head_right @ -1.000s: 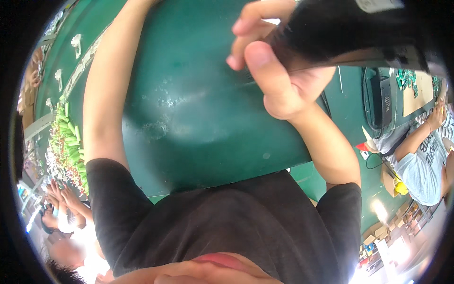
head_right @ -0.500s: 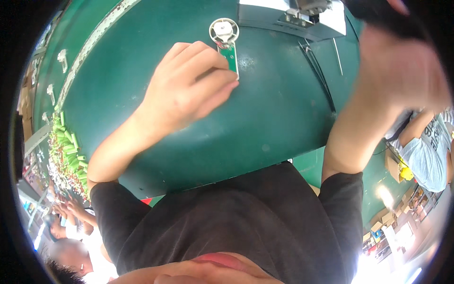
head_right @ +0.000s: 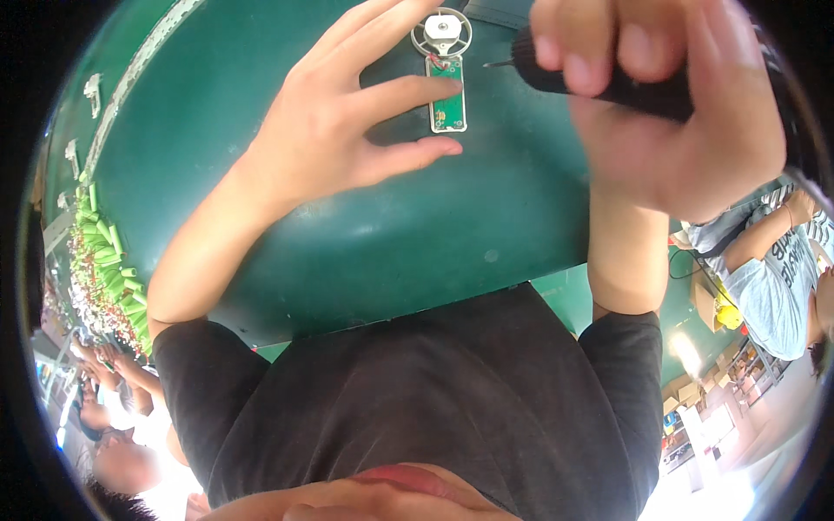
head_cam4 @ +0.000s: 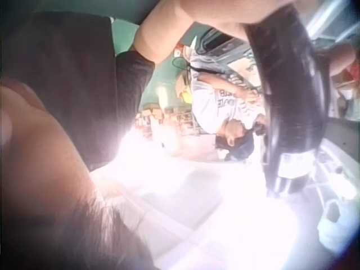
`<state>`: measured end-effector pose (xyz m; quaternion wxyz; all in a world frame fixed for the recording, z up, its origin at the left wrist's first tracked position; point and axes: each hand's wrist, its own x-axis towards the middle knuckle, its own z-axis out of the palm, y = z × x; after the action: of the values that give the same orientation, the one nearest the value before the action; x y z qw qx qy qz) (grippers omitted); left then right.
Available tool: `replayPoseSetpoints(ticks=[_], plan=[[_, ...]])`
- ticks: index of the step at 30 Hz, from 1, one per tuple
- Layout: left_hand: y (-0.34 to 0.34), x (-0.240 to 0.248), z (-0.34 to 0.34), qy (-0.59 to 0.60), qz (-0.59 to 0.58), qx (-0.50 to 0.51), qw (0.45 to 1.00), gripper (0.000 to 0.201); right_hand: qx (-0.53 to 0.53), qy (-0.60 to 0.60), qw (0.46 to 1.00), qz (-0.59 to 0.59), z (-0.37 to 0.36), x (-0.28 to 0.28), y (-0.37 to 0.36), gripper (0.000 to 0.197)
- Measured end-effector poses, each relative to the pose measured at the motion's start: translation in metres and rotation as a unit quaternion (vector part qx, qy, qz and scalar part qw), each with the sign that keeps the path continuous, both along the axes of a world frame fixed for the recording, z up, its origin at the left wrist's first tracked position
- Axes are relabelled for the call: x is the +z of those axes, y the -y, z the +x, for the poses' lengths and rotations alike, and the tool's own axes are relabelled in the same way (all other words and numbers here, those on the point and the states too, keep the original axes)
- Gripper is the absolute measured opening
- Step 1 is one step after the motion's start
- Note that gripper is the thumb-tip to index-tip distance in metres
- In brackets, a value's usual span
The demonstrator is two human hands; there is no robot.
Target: Fasten small components onto PCB boards using an electric screwdriver on a factory assembly line.
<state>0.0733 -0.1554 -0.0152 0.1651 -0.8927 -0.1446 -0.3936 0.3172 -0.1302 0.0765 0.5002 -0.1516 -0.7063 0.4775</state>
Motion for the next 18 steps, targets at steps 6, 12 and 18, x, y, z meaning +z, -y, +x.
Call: replayPoseSetpoints(ticks=[6,12,18], plan=[[0.025,0.03,-0.003,-0.043,-0.419,-0.029,0.906,0.028,0.018,-0.028,0.999,-0.022,-0.004,-0.036,0.032,0.035],[0.008,-0.012,-0.001,-0.014,-0.07,-0.028,0.997,0.028,0.039,-0.002,0.999,-0.028,-0.009,-0.042,0.029,0.046],[0.013,0.07,0.019,-0.243,-0.5,0.033,0.831,0.028,0.026,0.01,0.999,-0.039,-0.004,-0.051,0.031,0.048]])
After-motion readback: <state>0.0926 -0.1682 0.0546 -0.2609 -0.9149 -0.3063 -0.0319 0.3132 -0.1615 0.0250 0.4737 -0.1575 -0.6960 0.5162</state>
